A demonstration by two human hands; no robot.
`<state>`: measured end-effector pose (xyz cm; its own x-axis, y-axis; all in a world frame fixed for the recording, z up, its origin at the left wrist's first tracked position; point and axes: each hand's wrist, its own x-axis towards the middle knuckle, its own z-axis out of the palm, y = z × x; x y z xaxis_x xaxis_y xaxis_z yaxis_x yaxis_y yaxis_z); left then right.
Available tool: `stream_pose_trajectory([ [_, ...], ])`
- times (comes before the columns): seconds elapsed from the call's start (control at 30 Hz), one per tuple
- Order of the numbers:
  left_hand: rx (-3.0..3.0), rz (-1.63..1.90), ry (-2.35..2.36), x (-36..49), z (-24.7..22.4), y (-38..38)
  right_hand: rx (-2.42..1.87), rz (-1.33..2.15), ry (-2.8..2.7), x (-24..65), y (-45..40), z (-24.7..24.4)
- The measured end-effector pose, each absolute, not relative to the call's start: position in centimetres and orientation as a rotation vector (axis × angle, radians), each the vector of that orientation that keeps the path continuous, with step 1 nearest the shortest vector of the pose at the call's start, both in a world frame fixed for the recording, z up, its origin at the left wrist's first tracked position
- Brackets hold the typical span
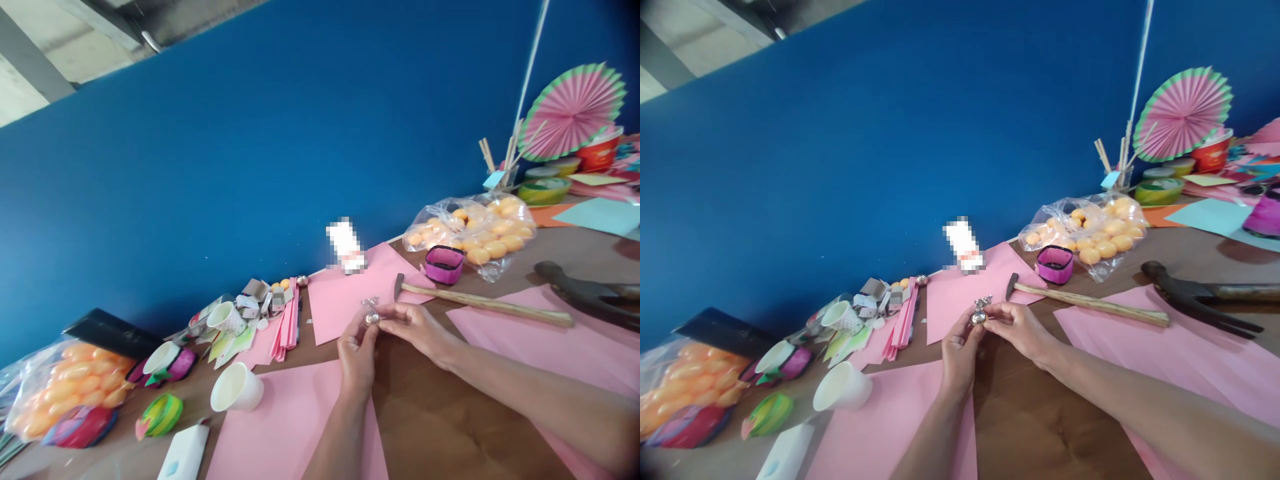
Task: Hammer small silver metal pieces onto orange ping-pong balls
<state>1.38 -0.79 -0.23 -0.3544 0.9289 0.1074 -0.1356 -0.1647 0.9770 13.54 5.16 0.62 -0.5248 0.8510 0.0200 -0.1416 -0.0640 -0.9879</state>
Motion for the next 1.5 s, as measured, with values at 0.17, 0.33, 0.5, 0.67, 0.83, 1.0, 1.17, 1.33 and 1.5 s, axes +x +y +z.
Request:
stream_pose_trajectory([
  [0.17,1.019,1.645,1.261,1.4,-0.2,-0.8,-0.812,1.637,-1.473,13.3,5.4,0.3],
  [0.33,0.958,1.637,1.16,1.5,-0.1,-0.9,-0.805,1.616,-1.486,13.2,5.5,0.4],
  [0.5,0.893,1.627,1.107,1.7,0.4,-1.1,-0.756,1.606,-1.516,13.4,5.5,0.2],
  [0.67,0.914,1.626,1.114,1.7,0.8,-1.2,-0.739,1.487,-1.617,13.3,5.5,-0.5],
  [0.83,0.869,1.661,1.122,1.9,1.0,-1.1,-0.732,1.412,-1.686,13.4,4.9,-0.2],
  [1.0,0.847,1.598,1.032,1.9,1.2,-1.3,-0.774,1.2,-1.776,13.5,4.4,0.2],
  [1.17,0.833,1.584,0.947,1.7,1.3,-1.5,-0.712,1.039,-1.892,13.5,4.2,0.5],
  [1.33,0.854,1.591,0.963,1.7,1.3,-1.4,-0.651,0.847,-1.964,13.6,4.3,0.7],
  [1.5,0.822,1.576,0.973,1.6,1.0,-1.3,-0.645,0.849,-1.964,13.8,4.4,0.8],
])
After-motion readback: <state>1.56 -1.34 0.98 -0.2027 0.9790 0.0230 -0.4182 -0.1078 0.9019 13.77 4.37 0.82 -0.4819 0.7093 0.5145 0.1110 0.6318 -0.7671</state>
